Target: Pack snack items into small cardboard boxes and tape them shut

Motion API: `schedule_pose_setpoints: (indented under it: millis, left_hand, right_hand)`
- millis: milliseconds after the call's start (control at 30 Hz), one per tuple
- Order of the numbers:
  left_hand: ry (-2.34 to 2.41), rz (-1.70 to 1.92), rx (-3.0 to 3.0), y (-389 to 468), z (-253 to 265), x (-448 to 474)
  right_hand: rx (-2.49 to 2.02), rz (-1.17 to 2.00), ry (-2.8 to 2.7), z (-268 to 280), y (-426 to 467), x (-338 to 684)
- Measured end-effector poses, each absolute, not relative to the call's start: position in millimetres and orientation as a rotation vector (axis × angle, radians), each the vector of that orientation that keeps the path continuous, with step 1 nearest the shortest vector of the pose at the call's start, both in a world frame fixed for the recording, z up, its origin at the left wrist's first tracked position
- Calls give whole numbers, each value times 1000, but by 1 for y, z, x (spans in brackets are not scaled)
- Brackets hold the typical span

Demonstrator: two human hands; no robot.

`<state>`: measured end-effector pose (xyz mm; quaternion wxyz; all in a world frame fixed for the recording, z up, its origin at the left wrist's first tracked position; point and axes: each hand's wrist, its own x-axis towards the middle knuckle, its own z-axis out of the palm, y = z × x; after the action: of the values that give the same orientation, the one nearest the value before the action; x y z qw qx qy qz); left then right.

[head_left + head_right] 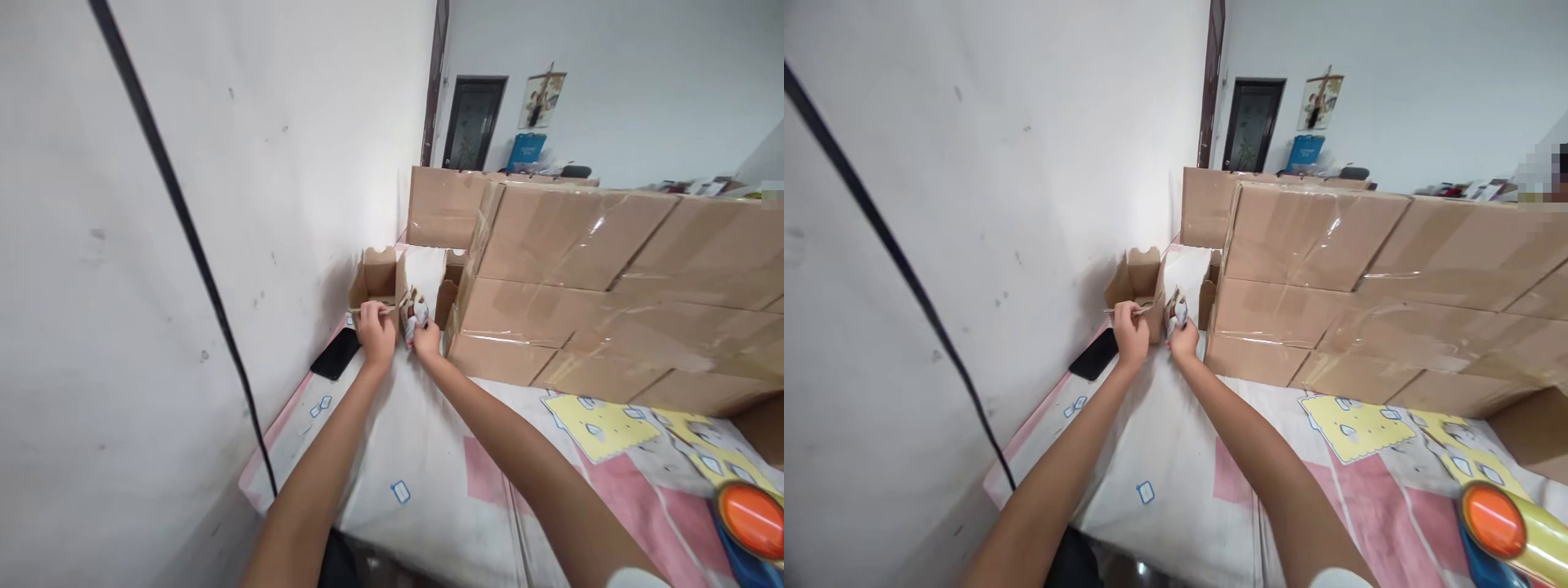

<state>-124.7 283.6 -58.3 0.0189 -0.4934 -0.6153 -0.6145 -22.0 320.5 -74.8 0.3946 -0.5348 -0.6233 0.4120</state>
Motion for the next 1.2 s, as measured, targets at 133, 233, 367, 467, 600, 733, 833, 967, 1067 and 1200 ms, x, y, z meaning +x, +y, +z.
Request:
schedule_pose_setpoints:
  millis: [133, 233, 367, 467, 600, 733, 833, 967, 1067, 1200]
  left_hand:
    - [-1735, -2046, -1404, 231, -28, -126]
    - [-1624, -2176, -1265, 187, -10, -119]
    - [-1478, -2416, -1131, 134, -7, -101]
    - [-1404, -2576, -1127, 105, -10, -87]
    - [-1291, -2736, -1112, 77, -9, -72]
    - [-1190, -3185, -1036, 57, -10, -35]
    - [-1305, -3548, -940, 54, -24, 9]
    - [-1500, -3673, -1018, 58, -52, 53]
    - [-1537, -3749, -1044, 60, -64, 58]
    - [-1440, -3840, -1015, 65, -66, 43]
  right_hand:
    - [-1297, 1262, -1399, -75, 230, 22]
    - [-1196, 1354, -1359, -57, 170, 95]
    - [-1025, 1156, -1362, -13, 121, 219]
    - [-833, 1005, -1197, 22, 102, 289]
    - [-675, 844, -1183, 53, 87, 329]
    - [-609, 830, -1255, 63, 75, 335]
    - [-761, 910, -1425, 61, 68, 342]
    - [-1184, 927, -2028, 52, 67, 348]
    - [-1363, 880, -2256, 46, 67, 337]
    - [-1433, 1024, -2326, 40, 68, 317]
